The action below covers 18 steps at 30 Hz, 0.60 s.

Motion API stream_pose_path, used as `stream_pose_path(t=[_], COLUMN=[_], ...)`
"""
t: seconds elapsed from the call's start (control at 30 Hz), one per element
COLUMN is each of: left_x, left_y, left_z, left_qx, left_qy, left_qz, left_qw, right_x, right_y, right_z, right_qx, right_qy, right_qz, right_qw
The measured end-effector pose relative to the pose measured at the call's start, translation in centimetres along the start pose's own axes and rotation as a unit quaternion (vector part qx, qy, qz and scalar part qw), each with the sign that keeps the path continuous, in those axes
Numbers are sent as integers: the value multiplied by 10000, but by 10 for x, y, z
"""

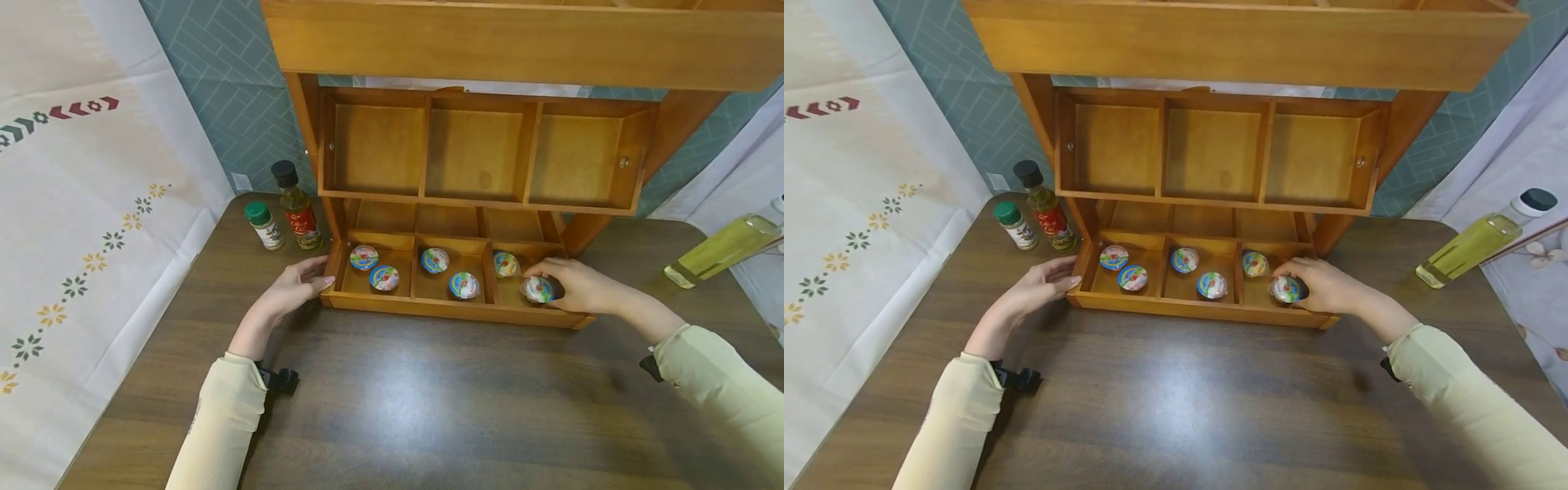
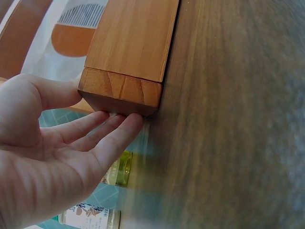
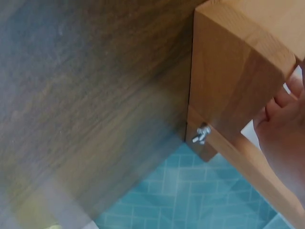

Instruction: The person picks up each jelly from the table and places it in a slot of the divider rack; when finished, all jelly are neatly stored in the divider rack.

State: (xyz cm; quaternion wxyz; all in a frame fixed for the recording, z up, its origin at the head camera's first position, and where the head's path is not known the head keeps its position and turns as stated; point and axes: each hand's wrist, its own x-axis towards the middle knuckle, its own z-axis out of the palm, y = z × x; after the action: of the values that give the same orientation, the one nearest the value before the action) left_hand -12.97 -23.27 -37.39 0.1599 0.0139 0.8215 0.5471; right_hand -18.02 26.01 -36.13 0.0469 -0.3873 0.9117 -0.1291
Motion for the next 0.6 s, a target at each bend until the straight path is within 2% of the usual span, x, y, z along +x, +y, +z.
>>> stream_pose_path(t=[0.2,0.6], left_x=[0,0], left_y=[-1,-3], left_z=[1,0], left_qx=[63,123], left_qy=[-4,-62], left_qz=[65,79], left_qw=[10000,9999], right_x=[-7,-26], right_y=[2,-5], right_z=[-5,-14], right_qx=[136,-31], right_qy=[33,386], right_qz=[-194,-20], right_qw=[9997,9992])
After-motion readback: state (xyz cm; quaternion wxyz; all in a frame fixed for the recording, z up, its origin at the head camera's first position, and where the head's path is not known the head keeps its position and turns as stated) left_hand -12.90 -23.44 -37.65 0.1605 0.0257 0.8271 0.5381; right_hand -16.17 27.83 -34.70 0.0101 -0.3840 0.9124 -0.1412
